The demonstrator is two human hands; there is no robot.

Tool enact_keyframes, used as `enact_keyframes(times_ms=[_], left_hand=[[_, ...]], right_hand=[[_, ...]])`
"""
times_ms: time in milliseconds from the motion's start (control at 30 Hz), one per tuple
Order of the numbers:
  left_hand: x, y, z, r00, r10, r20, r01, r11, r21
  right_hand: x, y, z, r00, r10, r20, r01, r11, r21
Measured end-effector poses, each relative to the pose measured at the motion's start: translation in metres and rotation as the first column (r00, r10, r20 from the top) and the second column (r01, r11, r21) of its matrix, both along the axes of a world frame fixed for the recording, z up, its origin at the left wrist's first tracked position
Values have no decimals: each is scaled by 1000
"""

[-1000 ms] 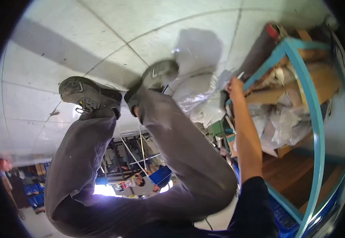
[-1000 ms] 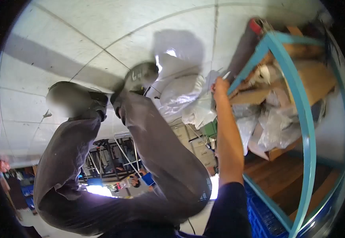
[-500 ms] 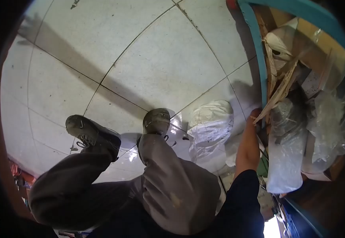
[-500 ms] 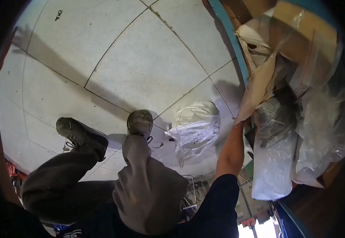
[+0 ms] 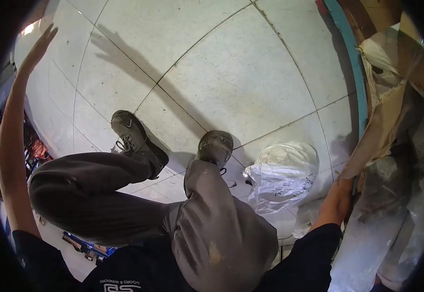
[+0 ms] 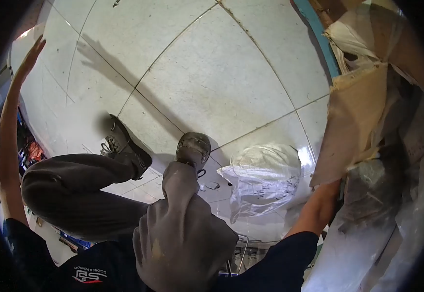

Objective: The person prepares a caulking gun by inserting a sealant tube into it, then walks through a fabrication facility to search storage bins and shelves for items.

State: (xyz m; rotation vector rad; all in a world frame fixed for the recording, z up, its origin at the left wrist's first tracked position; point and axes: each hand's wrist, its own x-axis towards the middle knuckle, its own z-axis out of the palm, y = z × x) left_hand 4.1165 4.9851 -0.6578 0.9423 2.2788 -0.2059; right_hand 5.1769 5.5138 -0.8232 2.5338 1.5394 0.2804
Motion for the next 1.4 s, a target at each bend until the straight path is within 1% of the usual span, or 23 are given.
enact_keyframes(times_ms=[133, 233, 333, 400, 467, 533, 600, 633, 733, 800, 900, 933, 1000, 1067, 1100, 1167, 1200, 1233, 1267, 1300, 1333, 1367, 1400], left_hand=[[-47, -86, 19, 989, 105, -107, -119, 984, -136], [-65, -119, 33, 966, 260, -2, -259, 963, -78], [-73, -121, 45, 965, -235, -112, 190, 929, -317], [-4, -62, 56, 992, 72, -106, -88, 983, -159], [31, -22, 54, 978, 192, -86, -198, 978, -70], [38, -5, 44, 988, 122, -98, -128, 990, -54], [70, 29, 50, 990, 139, 2, -139, 990, -19], [96, 53, 57, 988, 149, 51, -149, 989, 0], [165, 105, 88, 996, -80, -28, 79, 996, -28], [214, 122, 121, 992, -124, -36, 124, 992, -21], [290, 138, 187, 987, -110, 113, 117, 991, -60], [302, 144, 207, 972, -94, 213, 113, 991, -78], [305, 125, 213, 860, -143, 490, 86, 987, 136], [299, 100, 213, 892, -143, 430, 142, 989, 34], [297, 85, 214, 909, -131, 395, 156, 987, -30], [298, 67, 205, 975, -90, 203, 77, 995, 71], [302, 58, 210, 991, -87, 105, 61, 972, 226], [309, 48, 215, 993, 22, 116, -57, 947, 315], [315, 41, 220, 962, 152, 227, -224, 914, 338], [323, 32, 228, 902, 238, 361, -397, 787, 473], [344, 19, 219, 813, 301, 499, -574, 563, 595], [350, 9, 247, 522, 319, 791, -818, 448, 360], [354, 1, 282, 283, 219, 934, -943, 241, 229]], right_hand=[[-11, 12, -5, 998, 62, -22, -62, 998, 11], [-27, 25, -7, 991, 126, -51, -124, 991, 51], [-44, 32, -13, 979, 189, -80, -183, 980, 74], [-54, 43, -14, 963, 255, -90, -245, 964, 106], [-77, 48, -11, 938, 328, -109, -311, 939, 150], [-109, 46, -8, 895, 426, -133, -396, 896, 201], [-138, 46, -3, 840, 526, -134, -483, 837, 257], [-157, 42, 1, 801, 583, -137, -531, 798, 286], [-218, 17, 11, 617, 773, -149, -687, 621, 378], [-266, -9, 23, 463, 869, -175, -765, 491, 417], [-336, -66, 40, 185, 928, -323, -845, 318, 430], [-356, -89, 49, 110, 905, -410, -862, 293, 413], [-393, -125, 76, 7, 744, -668, -895, 303, 329], [-439, -158, 125, 96, 366, -926, -878, 469, 94], [-464, -172, 157, 99, 173, -980, -872, 489, -2], [-521, -195, 231, 95, -232, -968, -867, 459, -195], [-547, -205, 266, 84, -313, -946, -890, 403, -212], [-572, -218, 302, 72, -393, -917, -913, 345, -220], [-596, -235, 338, 60, -475, -878, -935, 281, -216], [-618, -255, 374, 57, -518, -854, -946, 245, -212], [-628, -275, 406, 121, -504, -855, -963, 149, -224], [-643, -297, 435, 154, -482, -863, -978, 49, -202], [-662, -320, 483, 223, -436, -872, -974, -72, -213]])
